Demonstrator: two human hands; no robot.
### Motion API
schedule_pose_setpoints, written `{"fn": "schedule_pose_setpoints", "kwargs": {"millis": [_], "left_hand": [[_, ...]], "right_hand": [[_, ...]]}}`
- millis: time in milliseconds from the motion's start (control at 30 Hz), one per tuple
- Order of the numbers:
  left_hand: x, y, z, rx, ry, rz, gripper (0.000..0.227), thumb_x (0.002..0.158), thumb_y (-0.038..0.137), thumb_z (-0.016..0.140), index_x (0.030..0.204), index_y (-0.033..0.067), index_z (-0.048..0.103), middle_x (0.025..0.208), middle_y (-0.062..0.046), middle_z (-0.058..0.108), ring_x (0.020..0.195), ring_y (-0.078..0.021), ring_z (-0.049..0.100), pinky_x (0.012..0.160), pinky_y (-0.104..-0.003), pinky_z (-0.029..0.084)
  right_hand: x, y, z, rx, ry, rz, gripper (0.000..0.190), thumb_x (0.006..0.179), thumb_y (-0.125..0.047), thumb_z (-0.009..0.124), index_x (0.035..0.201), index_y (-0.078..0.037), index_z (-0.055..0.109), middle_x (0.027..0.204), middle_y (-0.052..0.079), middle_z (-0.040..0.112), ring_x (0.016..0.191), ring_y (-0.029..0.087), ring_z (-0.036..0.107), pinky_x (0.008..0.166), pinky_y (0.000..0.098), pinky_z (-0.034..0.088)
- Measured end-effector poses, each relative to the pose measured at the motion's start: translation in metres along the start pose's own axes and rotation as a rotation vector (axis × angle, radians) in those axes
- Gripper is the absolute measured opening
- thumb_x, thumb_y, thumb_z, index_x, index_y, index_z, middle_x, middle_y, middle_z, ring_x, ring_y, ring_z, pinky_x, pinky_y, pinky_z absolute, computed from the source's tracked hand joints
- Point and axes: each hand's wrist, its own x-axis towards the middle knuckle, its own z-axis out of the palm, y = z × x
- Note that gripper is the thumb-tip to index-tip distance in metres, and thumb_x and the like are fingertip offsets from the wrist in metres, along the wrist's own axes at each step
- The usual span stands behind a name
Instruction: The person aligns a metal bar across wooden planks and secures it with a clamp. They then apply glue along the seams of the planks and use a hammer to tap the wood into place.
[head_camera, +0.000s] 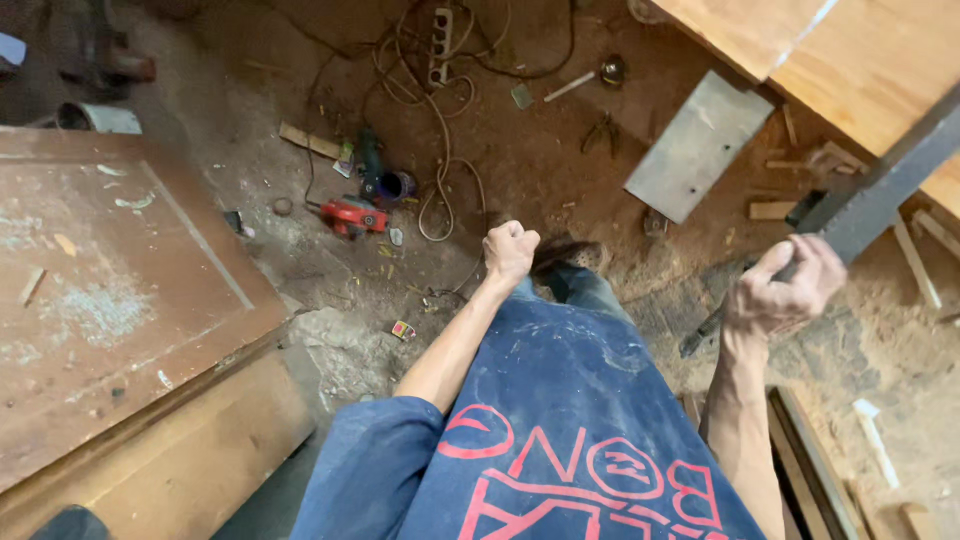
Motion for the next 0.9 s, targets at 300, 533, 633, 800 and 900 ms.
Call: {"fn": "schedule_pose_setpoints", "kwargs": {"millis": [300,533,633,800,900], "left_hand": [[0.07,-0.03,-0.066,-0.233,0.184,-0.037,0.023,0.075,0.014,0.062,0.064,0.0053,0.043,0.055,-0.011,0.043,0.052,-0.0217,0.041,0.053,-0.041,0.04],[0.115,-0.083,-0.146,-0.433,0.14,-0.187,0.035,0.078,0.02,0.078,0.108,0.0055,0.068,0.079,0.0,0.067,0.071,-0.0127,0.063,0.067,-0.03,0.053],[0.128,-0.125,-0.17,-0.649,0.108,-0.249,0.039,0.085,0.027,0.082,0.112,0.002,0.07,0.091,0.0,0.073,0.078,-0.0101,0.066,0.071,-0.026,0.055],[0.141,-0.189,-0.182,-0.776,0.15,-0.5,0.038,0.087,0.02,0.078,0.12,0.002,0.07,0.095,-0.003,0.076,0.076,-0.0098,0.07,0.064,-0.024,0.053],[0.179,-0.21,-0.19,-0.833,0.248,-0.547,0.038,0.088,0.015,0.077,0.123,0.0009,0.068,0.094,-0.005,0.074,0.075,-0.012,0.07,0.061,-0.025,0.051]], "right_hand": [[-0.045,-0.159,0.088,0.327,-0.505,-0.057,0.015,0.105,-0.016,0.07,0.116,-0.007,0.074,0.092,0.014,0.075,0.077,0.021,0.073,0.071,0.032,0.056],[-0.051,-0.262,0.163,0.211,-0.719,0.012,0.048,0.096,-0.009,0.062,0.143,-0.012,0.056,0.059,0.011,0.058,0.048,0.025,0.056,0.054,0.041,0.048],[-0.045,-0.29,0.186,0.168,-0.745,-0.043,0.05,0.094,-0.011,0.063,0.143,-0.015,0.055,0.057,0.01,0.057,0.046,0.026,0.056,0.053,0.0432,0.048],[-0.023,-0.308,0.234,0.175,-0.71,-0.018,0.049,0.093,-0.014,0.065,0.141,-0.016,0.056,0.062,0.01,0.061,0.05,0.026,0.059,0.054,0.0428,0.049],[0.0,-0.322,0.285,0.207,-0.696,0.006,0.049,0.092,-0.015,0.065,0.14,-0.017,0.056,0.065,0.011,0.063,0.053,0.027,0.061,0.056,0.0427,0.051]]}}
